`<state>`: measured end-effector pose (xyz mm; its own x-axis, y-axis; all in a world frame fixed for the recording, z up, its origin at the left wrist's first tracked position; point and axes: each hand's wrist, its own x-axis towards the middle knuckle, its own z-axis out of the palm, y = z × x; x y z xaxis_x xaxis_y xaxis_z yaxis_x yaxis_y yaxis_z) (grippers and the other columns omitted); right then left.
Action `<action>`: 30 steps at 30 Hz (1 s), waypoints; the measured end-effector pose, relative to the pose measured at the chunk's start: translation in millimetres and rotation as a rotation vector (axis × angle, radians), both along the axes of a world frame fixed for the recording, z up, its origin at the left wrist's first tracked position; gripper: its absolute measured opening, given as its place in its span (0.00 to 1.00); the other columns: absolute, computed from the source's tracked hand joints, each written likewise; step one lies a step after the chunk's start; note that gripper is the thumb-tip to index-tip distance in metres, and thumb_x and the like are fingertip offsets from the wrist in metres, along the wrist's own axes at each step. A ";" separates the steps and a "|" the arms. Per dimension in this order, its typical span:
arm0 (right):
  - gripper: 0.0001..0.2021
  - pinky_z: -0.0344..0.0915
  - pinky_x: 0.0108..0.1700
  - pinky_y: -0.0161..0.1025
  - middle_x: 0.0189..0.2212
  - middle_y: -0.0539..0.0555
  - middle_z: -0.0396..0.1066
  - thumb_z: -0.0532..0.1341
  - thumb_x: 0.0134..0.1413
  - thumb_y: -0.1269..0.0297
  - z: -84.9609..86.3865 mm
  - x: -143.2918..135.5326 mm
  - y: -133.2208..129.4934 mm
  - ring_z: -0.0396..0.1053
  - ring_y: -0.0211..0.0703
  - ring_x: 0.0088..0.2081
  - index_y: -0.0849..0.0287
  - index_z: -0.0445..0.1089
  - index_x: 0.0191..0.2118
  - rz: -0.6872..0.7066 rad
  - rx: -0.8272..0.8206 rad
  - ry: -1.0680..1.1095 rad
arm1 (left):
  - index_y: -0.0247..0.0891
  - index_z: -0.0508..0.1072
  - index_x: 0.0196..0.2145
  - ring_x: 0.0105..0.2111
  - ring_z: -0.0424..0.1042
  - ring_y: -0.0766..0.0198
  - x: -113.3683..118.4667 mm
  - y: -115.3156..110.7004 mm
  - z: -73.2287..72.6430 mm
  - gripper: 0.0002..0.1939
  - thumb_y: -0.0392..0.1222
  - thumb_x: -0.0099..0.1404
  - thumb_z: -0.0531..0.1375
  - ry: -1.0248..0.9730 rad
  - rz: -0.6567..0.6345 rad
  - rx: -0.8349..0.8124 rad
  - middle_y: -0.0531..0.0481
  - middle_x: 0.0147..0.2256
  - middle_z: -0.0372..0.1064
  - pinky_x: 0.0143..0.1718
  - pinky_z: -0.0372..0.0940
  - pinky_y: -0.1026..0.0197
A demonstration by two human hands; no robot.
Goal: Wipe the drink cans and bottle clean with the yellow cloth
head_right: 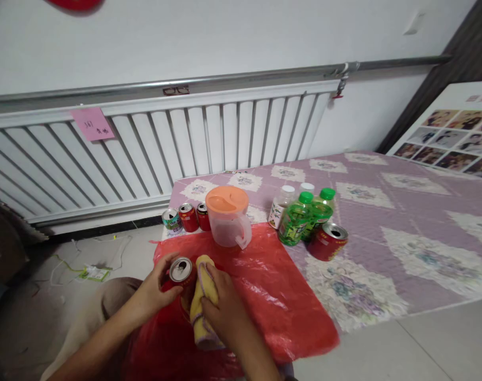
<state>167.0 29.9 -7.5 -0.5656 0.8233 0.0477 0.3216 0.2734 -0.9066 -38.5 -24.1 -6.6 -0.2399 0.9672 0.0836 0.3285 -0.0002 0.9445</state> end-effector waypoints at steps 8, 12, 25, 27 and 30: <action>0.33 0.53 0.64 0.50 0.64 0.55 0.55 0.56 0.51 0.70 5.2 3.4 -2.9 0.54 0.48 0.64 0.51 0.53 0.65 -0.057 0.054 0.156 | 0.40 0.62 0.55 0.56 0.66 0.53 -0.2 -0.4 5.1 0.32 0.31 0.52 0.60 0.053 -0.066 -0.001 0.43 0.55 0.66 0.61 0.57 0.46; 0.35 0.54 0.64 0.51 0.63 0.59 0.57 0.56 0.48 0.72 -0.4 1.5 -0.7 0.56 0.49 0.63 0.57 0.54 0.65 -0.008 0.021 0.015 | 0.41 0.59 0.58 0.59 0.62 0.52 2.3 -1.5 -1.0 0.35 0.32 0.53 0.61 0.081 -0.036 -0.011 0.43 0.58 0.62 0.63 0.54 0.45; 0.32 0.57 0.62 0.48 0.63 0.55 0.58 0.56 0.51 0.69 4.7 4.6 -2.8 0.58 0.48 0.62 0.52 0.55 0.63 -0.070 0.059 0.183 | 0.43 0.62 0.58 0.56 0.64 0.51 3.7 3.0 -1.6 0.36 0.37 0.52 0.65 0.109 0.006 0.031 0.44 0.55 0.63 0.59 0.58 0.47; 0.32 0.58 0.62 0.47 0.62 0.54 0.59 0.56 0.51 0.69 6.8 5.4 -3.9 0.59 0.48 0.62 0.51 0.55 0.63 -0.097 0.057 0.219 | 0.43 0.58 0.60 0.57 0.64 0.52 1.7 2.8 -2.8 0.38 0.36 0.53 0.64 0.051 -0.009 0.010 0.44 0.57 0.62 0.59 0.58 0.47; 0.32 0.57 0.62 0.48 0.63 0.55 0.57 0.56 0.51 0.68 7.6 4.9 -3.6 0.58 0.48 0.62 0.53 0.55 0.64 -0.095 0.035 0.195 | 0.41 0.59 0.59 0.57 0.64 0.52 0.0 2.3 -3.2 0.36 0.35 0.52 0.64 0.015 -0.011 0.000 0.43 0.57 0.64 0.60 0.58 0.47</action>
<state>171.9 26.4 0.1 -0.4630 0.8683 0.1781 0.1667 0.2827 -0.9446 -38.6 -21.8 -9.8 -0.2280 0.9697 0.0871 0.3428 -0.0038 0.9394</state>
